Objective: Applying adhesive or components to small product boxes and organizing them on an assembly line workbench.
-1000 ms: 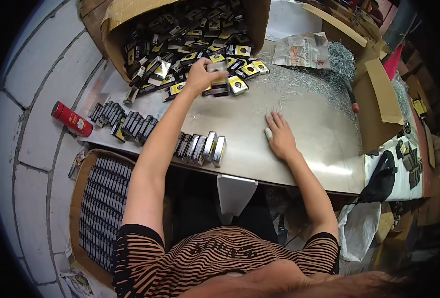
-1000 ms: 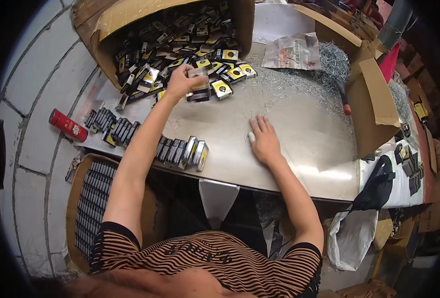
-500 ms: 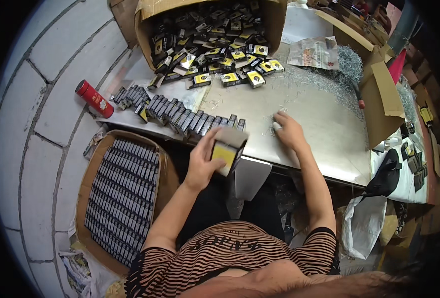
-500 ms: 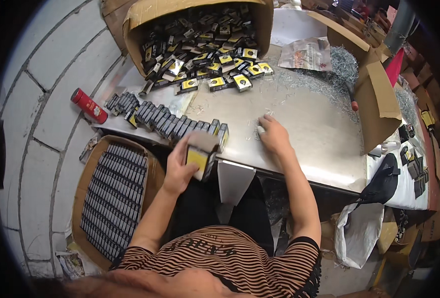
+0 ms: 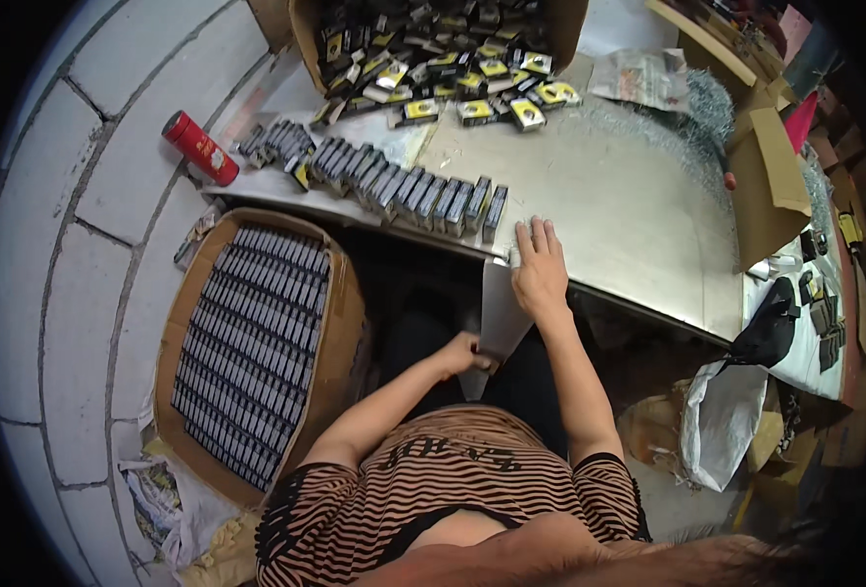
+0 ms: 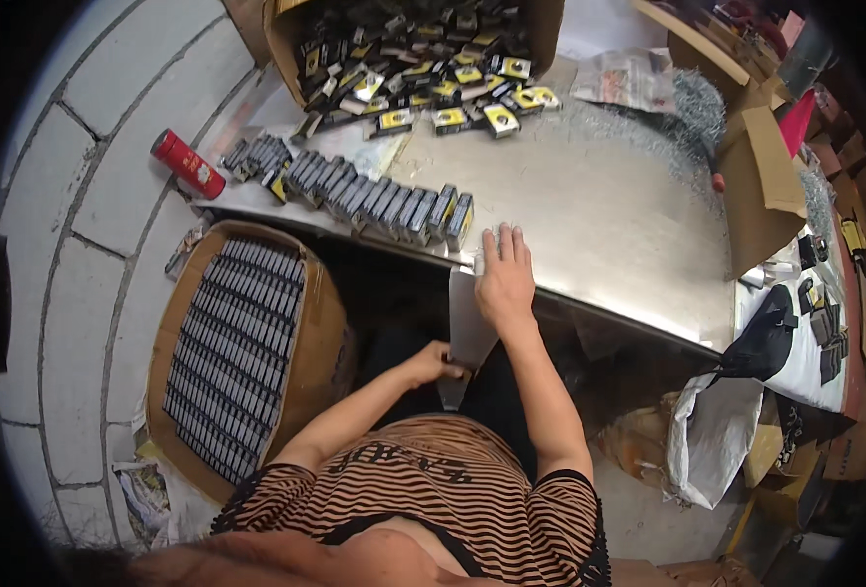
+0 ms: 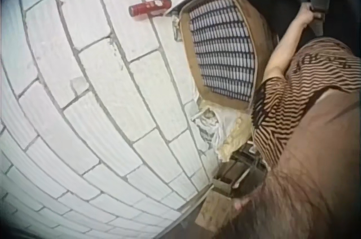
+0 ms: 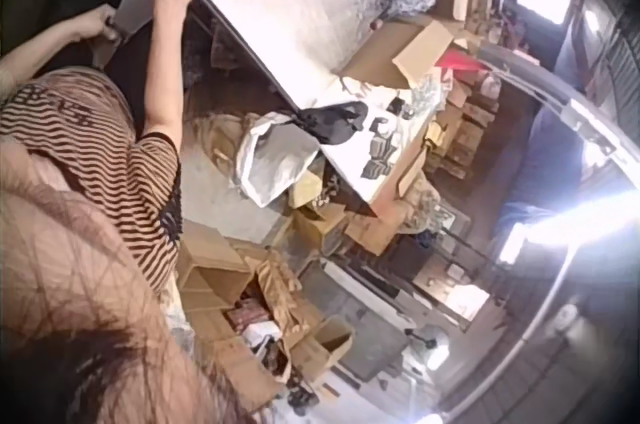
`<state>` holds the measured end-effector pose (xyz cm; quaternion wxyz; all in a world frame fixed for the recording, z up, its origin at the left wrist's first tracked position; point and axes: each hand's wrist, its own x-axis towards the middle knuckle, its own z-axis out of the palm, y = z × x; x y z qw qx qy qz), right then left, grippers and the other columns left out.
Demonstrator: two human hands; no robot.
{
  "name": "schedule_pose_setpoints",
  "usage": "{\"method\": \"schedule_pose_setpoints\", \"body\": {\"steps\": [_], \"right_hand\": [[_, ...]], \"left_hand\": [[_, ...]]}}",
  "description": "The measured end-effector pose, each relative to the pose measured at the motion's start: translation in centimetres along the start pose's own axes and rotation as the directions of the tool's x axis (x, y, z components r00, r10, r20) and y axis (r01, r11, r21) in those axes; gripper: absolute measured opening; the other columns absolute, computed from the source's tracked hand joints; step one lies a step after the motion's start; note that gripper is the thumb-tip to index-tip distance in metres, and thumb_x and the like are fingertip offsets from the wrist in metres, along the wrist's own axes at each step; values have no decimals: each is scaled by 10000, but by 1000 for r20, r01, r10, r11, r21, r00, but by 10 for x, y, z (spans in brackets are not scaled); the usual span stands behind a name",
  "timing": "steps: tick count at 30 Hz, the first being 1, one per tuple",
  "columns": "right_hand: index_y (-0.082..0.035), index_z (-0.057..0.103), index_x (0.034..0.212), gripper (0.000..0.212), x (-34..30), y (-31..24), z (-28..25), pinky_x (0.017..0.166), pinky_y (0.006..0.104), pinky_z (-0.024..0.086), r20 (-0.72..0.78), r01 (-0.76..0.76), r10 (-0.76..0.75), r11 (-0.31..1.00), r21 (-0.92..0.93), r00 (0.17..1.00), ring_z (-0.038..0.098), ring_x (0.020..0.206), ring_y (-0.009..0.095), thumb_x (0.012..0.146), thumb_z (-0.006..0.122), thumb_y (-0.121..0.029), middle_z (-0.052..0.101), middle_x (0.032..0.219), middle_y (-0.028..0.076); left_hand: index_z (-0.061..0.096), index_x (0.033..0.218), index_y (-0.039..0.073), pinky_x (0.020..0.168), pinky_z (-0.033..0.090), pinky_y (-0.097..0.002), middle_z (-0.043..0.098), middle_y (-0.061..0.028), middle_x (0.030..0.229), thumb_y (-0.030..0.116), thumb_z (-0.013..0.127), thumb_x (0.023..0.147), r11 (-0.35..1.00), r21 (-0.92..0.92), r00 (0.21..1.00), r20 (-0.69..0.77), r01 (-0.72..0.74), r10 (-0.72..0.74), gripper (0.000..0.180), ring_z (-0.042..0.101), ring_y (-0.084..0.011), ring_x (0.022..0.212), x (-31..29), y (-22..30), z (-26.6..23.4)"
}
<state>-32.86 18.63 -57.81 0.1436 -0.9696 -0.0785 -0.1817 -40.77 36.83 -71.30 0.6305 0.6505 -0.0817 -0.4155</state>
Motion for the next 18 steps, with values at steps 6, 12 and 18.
{"method": "schedule_pose_setpoints", "body": {"steps": [6,12,18], "right_hand": [[-20,543,1284,552,-44,-34,-64,1084,475,343,101,97,-105,991,87,989,427,1284,412,735,587,-6,500,1347,225],[-9,621,1157,459,-107,-31,-47,928,392,486,164,-104,32,886,452,986,567,1116,375,746,480,139,621,1157,190],[-24,658,1111,301,-140,-53,-20,877,429,491,527,-208,-38,893,399,849,616,998,381,840,527,-20,658,1072,195]], "left_hand": [[549,1274,6,873,537,-296,643,-74,1156,-92,719,726,893,-430,976,212,133,-43,582,644,-173,999,-29,15,-12],[478,1339,7,937,518,-313,611,-64,1194,-111,723,704,858,-512,986,159,39,50,691,609,-167,1079,-30,8,-1],[631,1147,9,762,514,-255,673,-38,997,-58,716,752,958,-270,994,73,98,-81,409,636,-121,856,-28,-21,7]]}}
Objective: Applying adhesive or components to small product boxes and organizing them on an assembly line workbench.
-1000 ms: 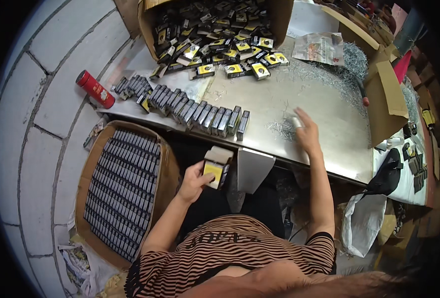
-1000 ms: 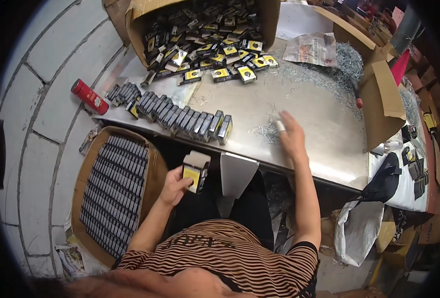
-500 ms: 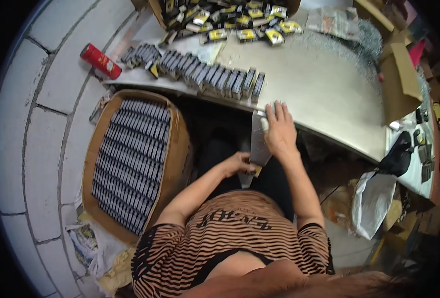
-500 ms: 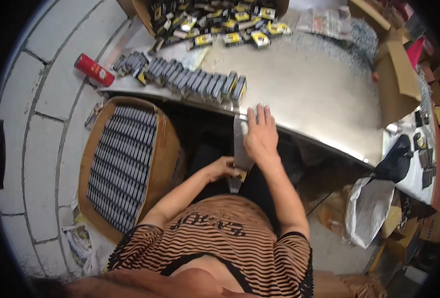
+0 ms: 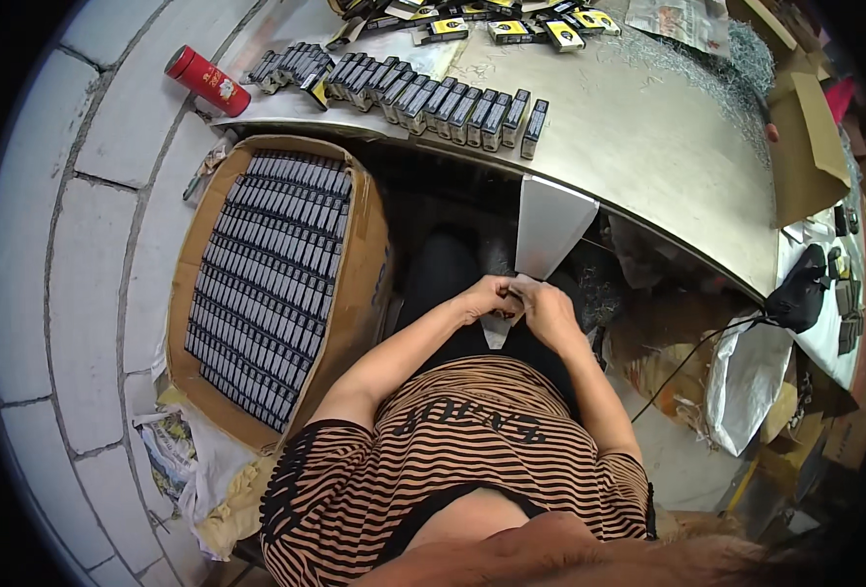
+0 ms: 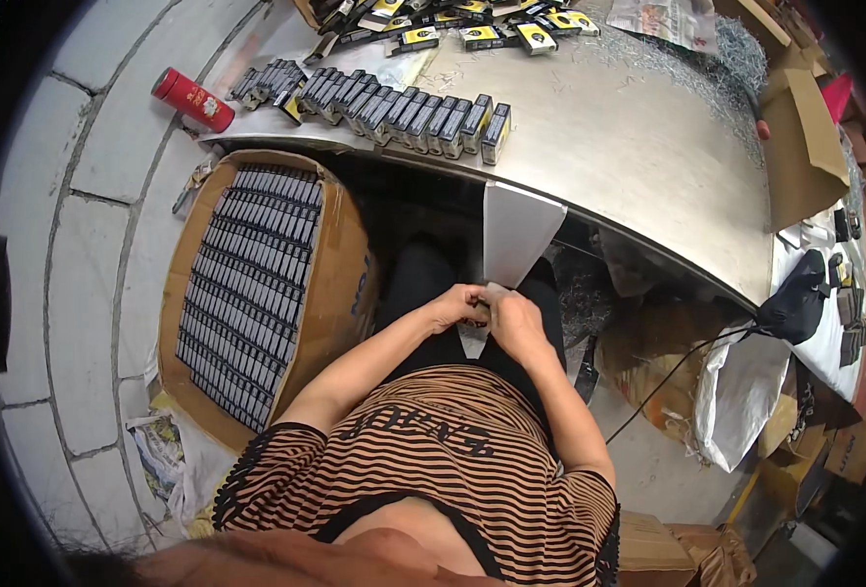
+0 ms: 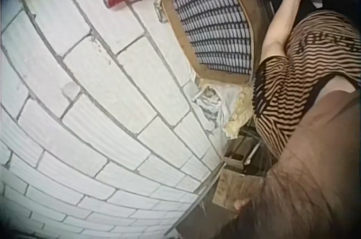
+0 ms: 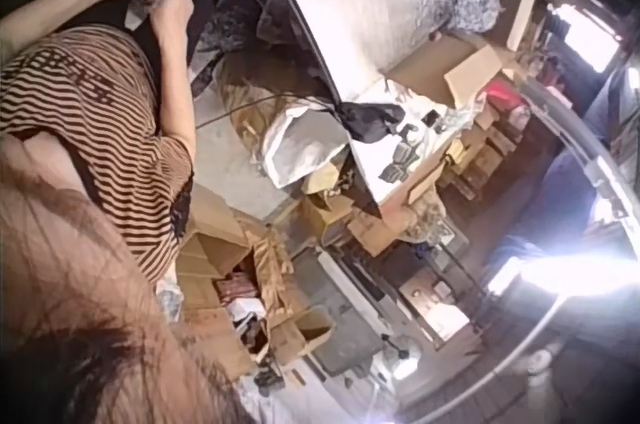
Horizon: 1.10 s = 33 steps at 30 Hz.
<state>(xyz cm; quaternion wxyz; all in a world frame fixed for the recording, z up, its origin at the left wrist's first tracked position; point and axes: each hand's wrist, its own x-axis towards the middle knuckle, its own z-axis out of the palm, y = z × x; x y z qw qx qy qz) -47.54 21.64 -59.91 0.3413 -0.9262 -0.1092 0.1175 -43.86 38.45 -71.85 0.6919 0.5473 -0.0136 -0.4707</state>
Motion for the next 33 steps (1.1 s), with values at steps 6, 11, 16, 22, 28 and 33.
{"method": "schedule_pose_setpoints", "body": {"steps": [6,11,16,22,28,33], "right_hand": [[-1,682,1064,226,-8,3,-44,844,356,513,-301,-56,87,992,111,950,671,970,310,874,568,-42,680,1044,198],[-12,365,1458,612,-3,-32,-53,1021,380,437,-13,37,-82,298,954,997,546,1211,278,995,463,-401,540,1351,176],[85,461,1325,475,15,-52,-35,941,351,512,-127,126,8,23,992,992,636,1076,260,959,520,-211,634,1192,211],[50,690,1072,239,14,-21,-22,848,270,513,-17,-18,219,158,987,976,651,925,151,939,589,-120,701,1057,108],[9,710,1049,194,16,-16,-22,790,248,503,-157,44,253,400,916,955,633,857,104,901,654,-102,712,942,66],[11,710,1025,184,24,-1,-32,665,212,489,-21,-101,306,376,921,952,622,769,80,863,689,-74,702,874,40]], "left_hand": [[539,1251,-43,827,515,-258,658,-76,1065,-1,696,841,910,35,880,-241,-413,409,442,634,-119,932,-51,27,28],[468,1317,10,785,535,-286,617,-117,1095,156,820,752,473,506,558,21,-722,830,681,640,-181,953,-99,95,55],[530,1097,31,687,536,-302,629,-132,938,243,846,716,144,800,422,147,-582,894,539,664,-268,785,-90,110,51],[448,1127,18,579,514,-252,638,-63,806,105,811,773,569,486,548,-201,-664,812,514,626,-76,714,-70,99,51],[414,1202,8,551,465,-208,647,-83,788,108,806,775,626,607,682,-180,-490,709,588,568,-61,634,-64,105,49],[410,1339,22,601,449,-186,596,-8,782,51,798,773,663,566,742,-128,-489,658,687,543,-29,701,-61,104,41]]}}
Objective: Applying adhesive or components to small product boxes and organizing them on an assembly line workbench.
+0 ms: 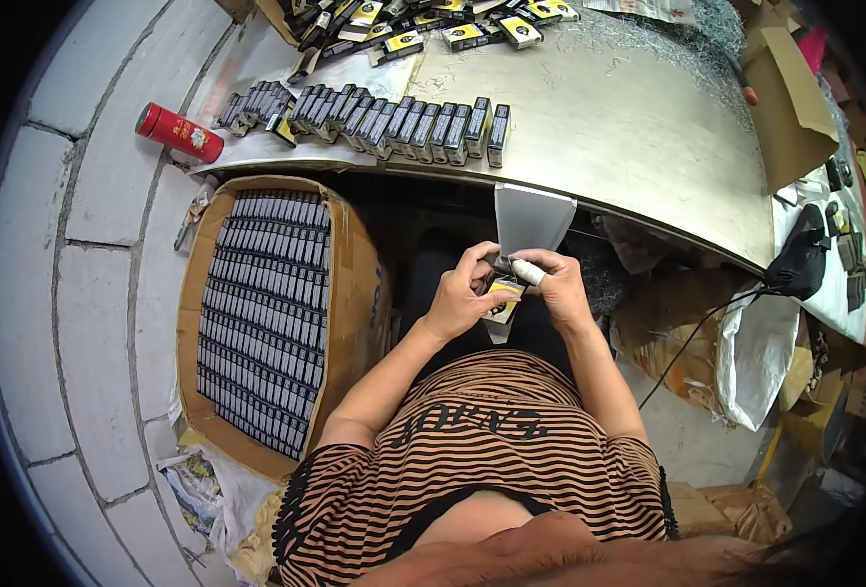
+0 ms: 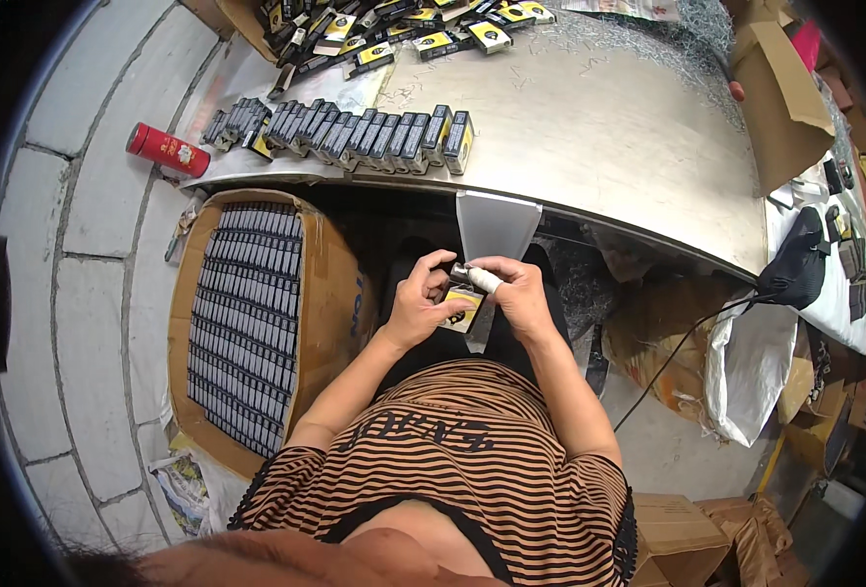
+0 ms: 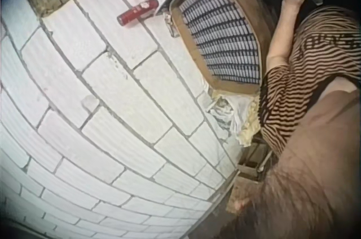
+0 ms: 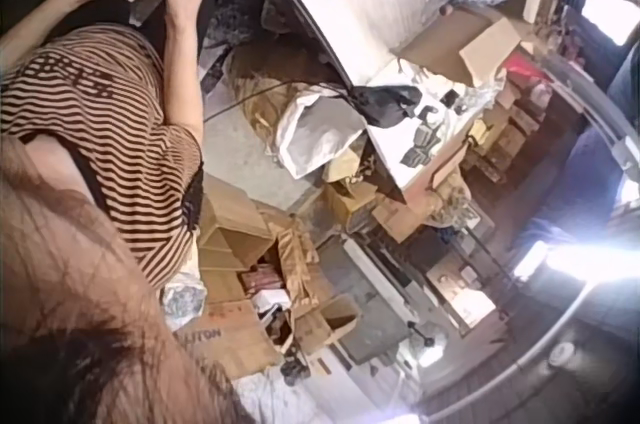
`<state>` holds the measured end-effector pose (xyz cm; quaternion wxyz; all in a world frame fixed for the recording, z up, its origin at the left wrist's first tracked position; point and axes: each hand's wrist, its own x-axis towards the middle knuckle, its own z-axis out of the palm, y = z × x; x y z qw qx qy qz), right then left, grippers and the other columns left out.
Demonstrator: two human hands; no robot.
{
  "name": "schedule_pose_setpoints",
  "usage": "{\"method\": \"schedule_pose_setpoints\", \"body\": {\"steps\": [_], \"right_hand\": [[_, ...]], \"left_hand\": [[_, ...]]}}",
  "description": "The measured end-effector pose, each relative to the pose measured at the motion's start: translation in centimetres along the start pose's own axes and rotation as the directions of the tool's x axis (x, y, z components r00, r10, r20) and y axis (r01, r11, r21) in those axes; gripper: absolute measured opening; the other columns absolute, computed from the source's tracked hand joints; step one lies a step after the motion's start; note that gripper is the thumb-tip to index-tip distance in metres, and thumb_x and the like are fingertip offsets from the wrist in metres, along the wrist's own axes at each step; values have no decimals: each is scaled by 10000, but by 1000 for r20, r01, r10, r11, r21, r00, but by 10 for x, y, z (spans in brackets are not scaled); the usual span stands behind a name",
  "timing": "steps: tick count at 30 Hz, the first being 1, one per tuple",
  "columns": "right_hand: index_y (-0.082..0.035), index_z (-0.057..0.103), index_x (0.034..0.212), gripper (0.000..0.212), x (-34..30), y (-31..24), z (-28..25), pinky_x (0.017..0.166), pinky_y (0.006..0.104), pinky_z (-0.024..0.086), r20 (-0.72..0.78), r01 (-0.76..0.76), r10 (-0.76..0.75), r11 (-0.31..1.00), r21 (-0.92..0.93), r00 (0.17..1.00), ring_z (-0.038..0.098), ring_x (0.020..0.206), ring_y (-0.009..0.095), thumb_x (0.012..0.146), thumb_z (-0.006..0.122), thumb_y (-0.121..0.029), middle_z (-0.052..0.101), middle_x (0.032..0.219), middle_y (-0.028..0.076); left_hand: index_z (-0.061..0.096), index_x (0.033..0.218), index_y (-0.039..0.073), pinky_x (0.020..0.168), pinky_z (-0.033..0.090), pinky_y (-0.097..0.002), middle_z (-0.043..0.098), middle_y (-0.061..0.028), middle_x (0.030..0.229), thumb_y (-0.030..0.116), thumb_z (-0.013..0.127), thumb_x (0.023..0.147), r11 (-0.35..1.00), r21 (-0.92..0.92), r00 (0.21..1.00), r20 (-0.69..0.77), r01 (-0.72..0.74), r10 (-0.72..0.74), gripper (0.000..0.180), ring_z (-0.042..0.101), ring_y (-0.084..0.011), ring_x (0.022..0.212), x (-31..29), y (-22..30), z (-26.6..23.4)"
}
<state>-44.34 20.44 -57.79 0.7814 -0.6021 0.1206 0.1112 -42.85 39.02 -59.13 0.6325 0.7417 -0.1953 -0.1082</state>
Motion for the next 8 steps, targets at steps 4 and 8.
{"method": "schedule_pose_setpoints", "body": {"steps": [4,8], "right_hand": [[8,725,978,165,1,-13,-10,633,214,486,119,84,-73,993,-85,990,621,734,82,847,713,-92,705,836,43],[-25,728,1068,228,-2,-16,-12,667,234,512,168,95,-68,984,-154,983,640,759,99,855,712,-104,726,922,73]], "left_hand": [[436,1335,21,577,420,-181,604,-2,751,49,799,768,994,-27,992,76,107,-104,674,533,-25,692,10,13,-8],[444,1349,62,651,469,-171,632,-16,782,99,811,770,978,-143,982,131,152,-134,686,578,-45,735,14,-2,-11]]}}
